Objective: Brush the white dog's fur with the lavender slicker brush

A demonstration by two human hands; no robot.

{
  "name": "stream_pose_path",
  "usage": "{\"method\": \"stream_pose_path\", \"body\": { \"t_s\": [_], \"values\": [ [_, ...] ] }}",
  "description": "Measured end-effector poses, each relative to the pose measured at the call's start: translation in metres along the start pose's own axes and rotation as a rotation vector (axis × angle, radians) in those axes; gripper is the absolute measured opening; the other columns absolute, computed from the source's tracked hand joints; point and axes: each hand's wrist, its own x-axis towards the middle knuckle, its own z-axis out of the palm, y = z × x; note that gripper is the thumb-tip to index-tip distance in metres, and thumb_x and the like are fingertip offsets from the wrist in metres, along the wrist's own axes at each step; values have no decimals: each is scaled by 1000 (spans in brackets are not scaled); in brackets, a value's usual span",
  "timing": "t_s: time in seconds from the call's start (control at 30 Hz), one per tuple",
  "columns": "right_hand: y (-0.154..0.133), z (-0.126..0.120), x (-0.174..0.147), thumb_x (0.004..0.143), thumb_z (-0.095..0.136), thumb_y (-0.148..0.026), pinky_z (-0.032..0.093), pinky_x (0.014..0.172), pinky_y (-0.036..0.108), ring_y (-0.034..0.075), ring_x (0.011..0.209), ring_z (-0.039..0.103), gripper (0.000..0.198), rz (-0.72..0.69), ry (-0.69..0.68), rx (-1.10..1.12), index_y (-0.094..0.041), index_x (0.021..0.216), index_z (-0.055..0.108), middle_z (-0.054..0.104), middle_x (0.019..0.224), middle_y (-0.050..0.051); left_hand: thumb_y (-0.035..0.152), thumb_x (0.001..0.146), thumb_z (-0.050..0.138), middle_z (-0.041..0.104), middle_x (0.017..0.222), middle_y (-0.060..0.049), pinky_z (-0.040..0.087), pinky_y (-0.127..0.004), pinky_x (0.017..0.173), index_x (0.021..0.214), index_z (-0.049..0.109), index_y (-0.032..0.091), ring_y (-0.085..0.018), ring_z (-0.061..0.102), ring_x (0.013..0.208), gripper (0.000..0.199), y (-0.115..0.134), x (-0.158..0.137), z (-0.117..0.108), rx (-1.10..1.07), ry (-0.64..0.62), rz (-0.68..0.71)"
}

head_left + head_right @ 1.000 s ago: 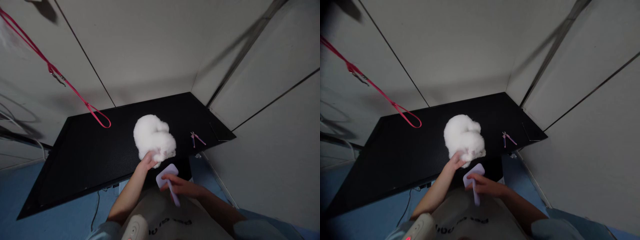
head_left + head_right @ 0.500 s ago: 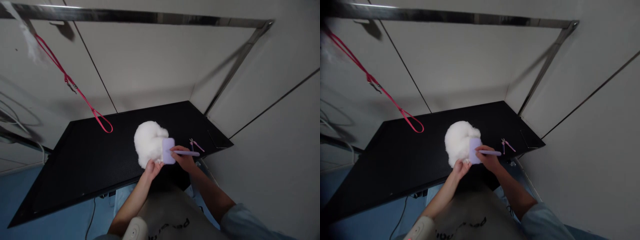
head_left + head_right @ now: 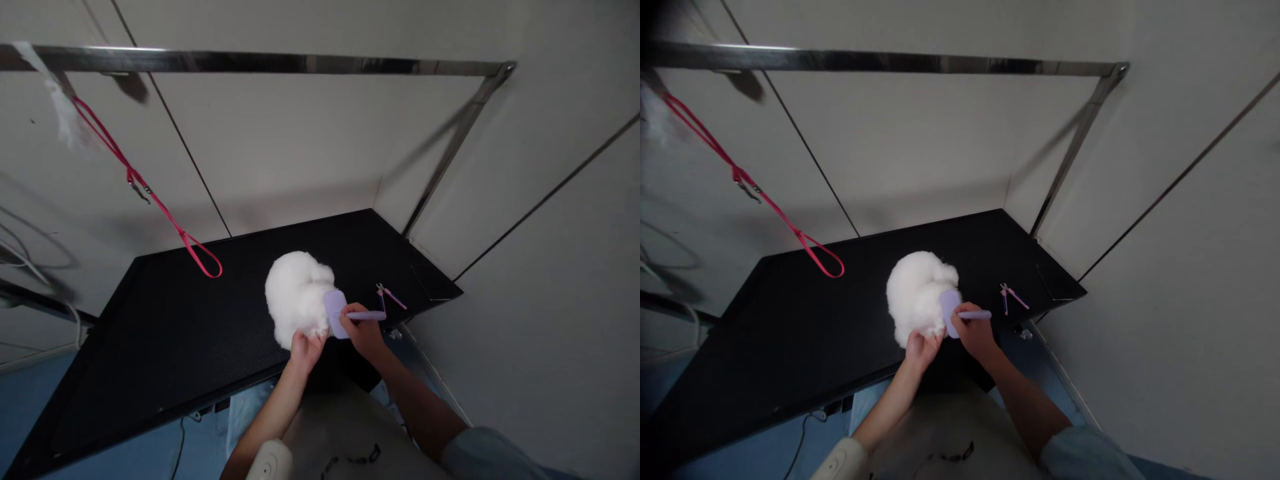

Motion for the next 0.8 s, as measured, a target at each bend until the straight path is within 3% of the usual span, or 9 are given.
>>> {"method": "stream_pose_path", "body": {
  "t_s": [0.13,0.2,0.27,0.4,0.47,0.53,0.63,0.73,0.8],
  "values": [
    [0,-3,-2,68,63,-35,42,52,26,15,55,52,17,89,-127,88,-20,76,62,57,60,-1,21,70,63,73,93,-9,58,-31,82,101,68,15,-24,69,93,32,0,0,1,164,22,-2],
    [-2,-8,2,69,62,-35,40,51,25,14,53,50,17,119,-1,65,-20,77,60,54,58,-3,25,68,68,73,94,-8,58,-32,78,95,69,16,-23,68,90,29,3,-3,1,320,24,90],
    [-4,-13,8,71,61,-34,39,52,25,14,56,50,15,90,76,37,-21,77,59,54,60,-3,30,67,72,73,91,-7,57,-34,78,89,71,17,-23,67,86,26,9,-7,-1,566,15,262],
    [-9,-18,24,69,61,-33,36,49,24,12,51,48,13,120,-187,86,-20,72,59,51,54,-4,39,70,74,70,100,-11,47,-37,99,70,71,16,-25,62,101,22,23,-17,-3,1088,-10,727],
    [-10,-18,31,71,59,-34,35,48,23,12,50,47,14,140,-114,95,-20,72,58,49,52,-5,40,73,71,66,114,-12,42,-36,103,67,70,17,-26,58,111,25,26,-19,-2,1170,-23,857],
    [-10,-18,38,72,58,-34,34,49,23,12,50,46,14,130,-94,99,-20,72,57,49,52,-5,44,76,68,69,106,-12,47,-35,96,71,71,17,-25,61,103,28,25,-16,0,1128,-48,799],
    [-14,-19,47,71,59,-33,35,50,23,12,49,46,13,105,-239,77,-20,70,57,48,50,-5,53,77,64,68,73,-5,52,-33,74,75,70,16,-21,63,74,37,18,-8,0,918,-5,603],
    [-19,-22,53,74,57,-34,34,49,23,12,51,46,14,65,-42,18,-20,74,57,49,53,-5,55,75,64,71,81,-7,51,-31,75,79,73,15,-21,64,80,41,12,-1,-3,780,39,584],
    [-23,-22,55,74,56,-33,34,50,23,13,52,46,13,55,-69,-4,-20,75,57,50,54,-5,53,73,66,73,85,-7,51,-30,75,82,74,14,-21,65,83,41,8,1,-7,787,35,589]
  ]
}}
